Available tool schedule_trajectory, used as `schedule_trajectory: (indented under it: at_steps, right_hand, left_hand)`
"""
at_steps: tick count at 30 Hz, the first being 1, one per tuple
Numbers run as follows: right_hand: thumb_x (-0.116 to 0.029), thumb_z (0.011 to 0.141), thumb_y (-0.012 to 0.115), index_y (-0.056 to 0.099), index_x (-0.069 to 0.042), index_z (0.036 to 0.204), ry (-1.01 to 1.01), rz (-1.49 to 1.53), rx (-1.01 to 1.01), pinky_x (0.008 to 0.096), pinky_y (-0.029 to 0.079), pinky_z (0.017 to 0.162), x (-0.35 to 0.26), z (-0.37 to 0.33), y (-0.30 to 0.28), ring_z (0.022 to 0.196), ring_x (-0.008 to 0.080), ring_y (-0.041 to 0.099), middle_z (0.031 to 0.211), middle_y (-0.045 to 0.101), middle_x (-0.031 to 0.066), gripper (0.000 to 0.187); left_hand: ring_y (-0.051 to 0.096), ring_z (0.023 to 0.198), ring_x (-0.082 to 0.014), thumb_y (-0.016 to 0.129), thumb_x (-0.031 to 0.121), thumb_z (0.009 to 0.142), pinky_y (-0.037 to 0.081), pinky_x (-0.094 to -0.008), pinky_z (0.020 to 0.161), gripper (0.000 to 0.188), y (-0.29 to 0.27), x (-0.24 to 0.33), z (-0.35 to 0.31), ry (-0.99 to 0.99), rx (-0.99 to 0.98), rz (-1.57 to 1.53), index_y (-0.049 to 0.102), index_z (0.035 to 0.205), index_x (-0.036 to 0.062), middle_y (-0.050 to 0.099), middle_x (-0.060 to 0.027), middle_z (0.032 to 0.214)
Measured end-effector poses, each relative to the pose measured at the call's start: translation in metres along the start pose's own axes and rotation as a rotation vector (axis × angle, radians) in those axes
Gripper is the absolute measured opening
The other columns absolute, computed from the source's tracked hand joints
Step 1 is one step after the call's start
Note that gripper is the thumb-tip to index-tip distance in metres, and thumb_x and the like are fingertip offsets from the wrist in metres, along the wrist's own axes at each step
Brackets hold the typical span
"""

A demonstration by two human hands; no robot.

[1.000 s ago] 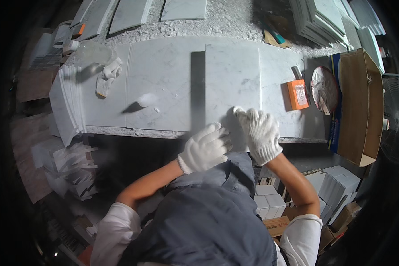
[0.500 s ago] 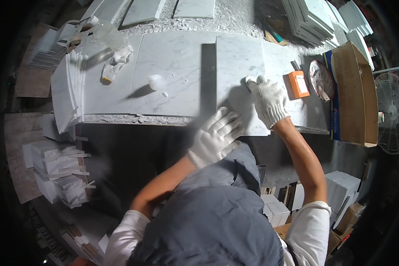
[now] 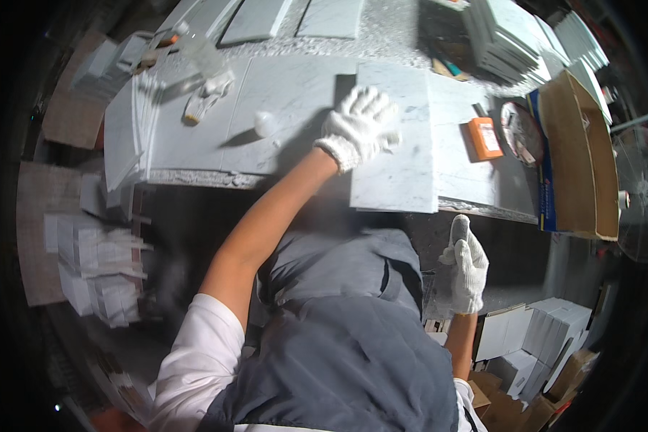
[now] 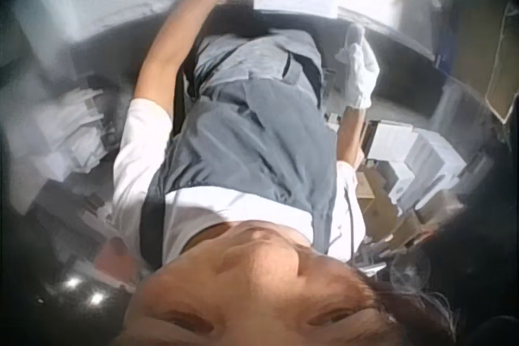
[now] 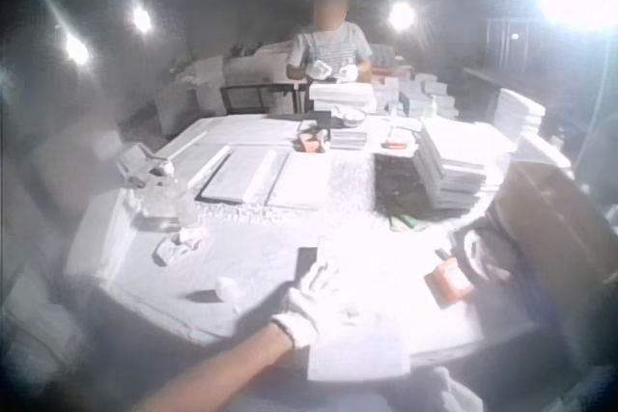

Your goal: The person repeatedly wipes and scrapes the surface of a white rectangular tile using a cloth and a metal scraper. They occasionally lift and reposition the tile on the workbench while continuing to clean its surface.

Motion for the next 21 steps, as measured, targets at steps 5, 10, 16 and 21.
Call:
schedule_trajectory:
  at_steps: [5,10,16,21]
  right_hand:
    - [-0.032,0.105,0.059,0.059,-0.002,0.130,-0.189,0.119,0.220,0.0303,0.056,0.080,0.025,0.007,-0.021,0.087,0.0111,0.061,0.104,0.063,0.0030,0.039]
    - [-0.034,0.108,0.052,0.057,-0.003,0.138,-0.378,-0.084,0.235,0.0372,0.051,0.100,0.009,0.024,-0.008,0.113,0.0184,0.062,0.130,0.062,0.0088,0.043]
    - [-0.022,0.106,0.054,0.063,-0.005,0.130,-0.423,-0.398,0.096,0.0321,0.051,0.097,0.002,0.056,0.031,0.109,0.0178,0.066,0.122,0.070,0.0112,0.031]
    - [-0.011,0.101,0.061,0.065,-0.004,0.122,-0.574,-0.653,0.084,0.0337,0.053,0.097,0.017,0.072,0.052,0.114,0.0245,0.068,0.118,0.070,0.0130,0.023]
  left_hand:
    - [0.053,0.125,-0.0380,0.055,0.059,0.088,0.039,-0.0553,0.110,0.063,-0.016,0.140,-0.050,0.394,-0.136,-0.510,0.065,0.124,0.0093,0.060,-0.0184,0.129]
    - [0.063,0.117,-0.0251,0.062,0.039,0.098,0.051,-0.0451,0.100,0.034,-0.044,0.136,-0.095,0.306,-0.051,-0.755,0.068,0.121,0.0146,0.067,-0.0102,0.125]
    - [0.066,0.090,-0.0124,0.063,0.021,0.101,0.054,-0.0271,0.083,0.033,-0.045,0.036,-0.136,-1.013,-0.023,-1.213,0.063,0.126,-0.0002,0.069,-0.0101,0.099]
    - [0.062,0.105,-0.0192,0.068,0.035,0.095,0.052,-0.0334,0.091,0.062,-0.012,0.032,-0.127,-1.121,-0.222,-1.252,0.049,0.140,-0.0039,0.065,-0.0166,0.118]
Point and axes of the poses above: each hand's wrist, its own z-axis towards the middle knuckle, its own y-axis out of the palm, x = y × z, the point moved 3 cm from there along z, towards the middle knuckle
